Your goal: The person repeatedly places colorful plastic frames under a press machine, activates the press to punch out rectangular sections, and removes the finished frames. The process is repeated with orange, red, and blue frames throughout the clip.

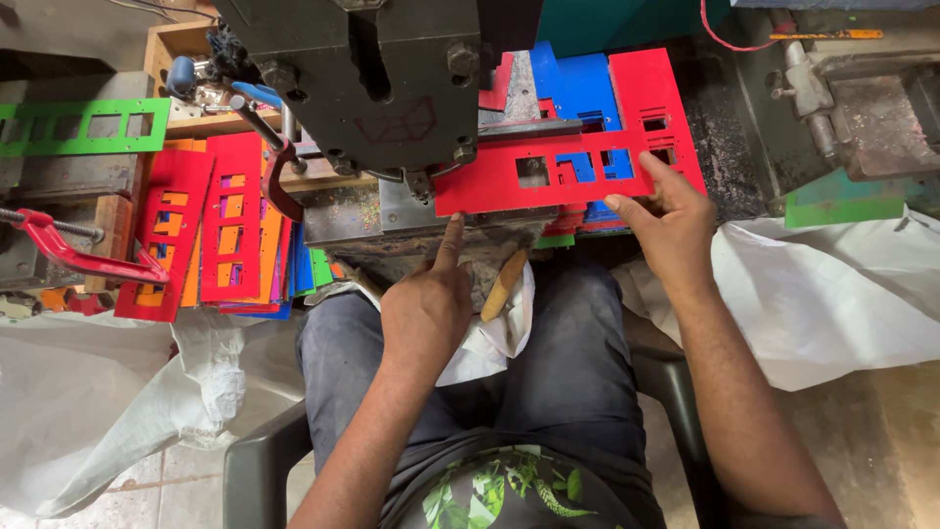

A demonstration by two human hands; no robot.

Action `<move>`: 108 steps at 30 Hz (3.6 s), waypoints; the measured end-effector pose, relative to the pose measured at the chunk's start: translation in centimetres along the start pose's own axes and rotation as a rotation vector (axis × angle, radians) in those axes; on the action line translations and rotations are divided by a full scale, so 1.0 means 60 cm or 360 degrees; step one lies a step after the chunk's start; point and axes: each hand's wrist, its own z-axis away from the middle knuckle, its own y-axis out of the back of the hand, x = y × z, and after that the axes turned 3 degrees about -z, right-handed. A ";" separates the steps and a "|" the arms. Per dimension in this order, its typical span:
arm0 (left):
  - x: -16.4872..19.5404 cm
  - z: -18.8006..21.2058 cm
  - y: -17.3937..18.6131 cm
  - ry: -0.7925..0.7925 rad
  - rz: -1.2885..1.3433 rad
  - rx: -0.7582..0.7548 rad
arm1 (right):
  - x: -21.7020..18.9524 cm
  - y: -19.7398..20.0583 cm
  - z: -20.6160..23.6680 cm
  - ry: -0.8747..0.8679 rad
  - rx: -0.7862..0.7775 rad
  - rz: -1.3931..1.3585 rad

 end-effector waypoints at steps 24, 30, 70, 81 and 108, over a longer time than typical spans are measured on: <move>-0.006 0.002 -0.007 -0.0018 -0.0084 -0.0092 | 0.027 0.002 -0.004 -0.0088 0.0010 -0.0011; -0.011 0.002 -0.001 -0.0008 -0.0062 -0.0113 | 0.020 -0.008 -0.002 -0.0107 0.0038 0.0077; -0.096 0.021 0.054 0.0252 -0.0356 -0.0345 | -0.037 -0.147 0.021 -0.0079 -0.0056 0.0033; -0.095 0.021 0.059 0.0270 -0.0333 -0.0382 | -0.040 -0.146 0.023 -0.0065 -0.0056 0.0084; -0.089 0.020 0.060 0.0302 -0.0338 -0.0397 | -0.048 -0.143 0.023 -0.0064 -0.0071 -0.0039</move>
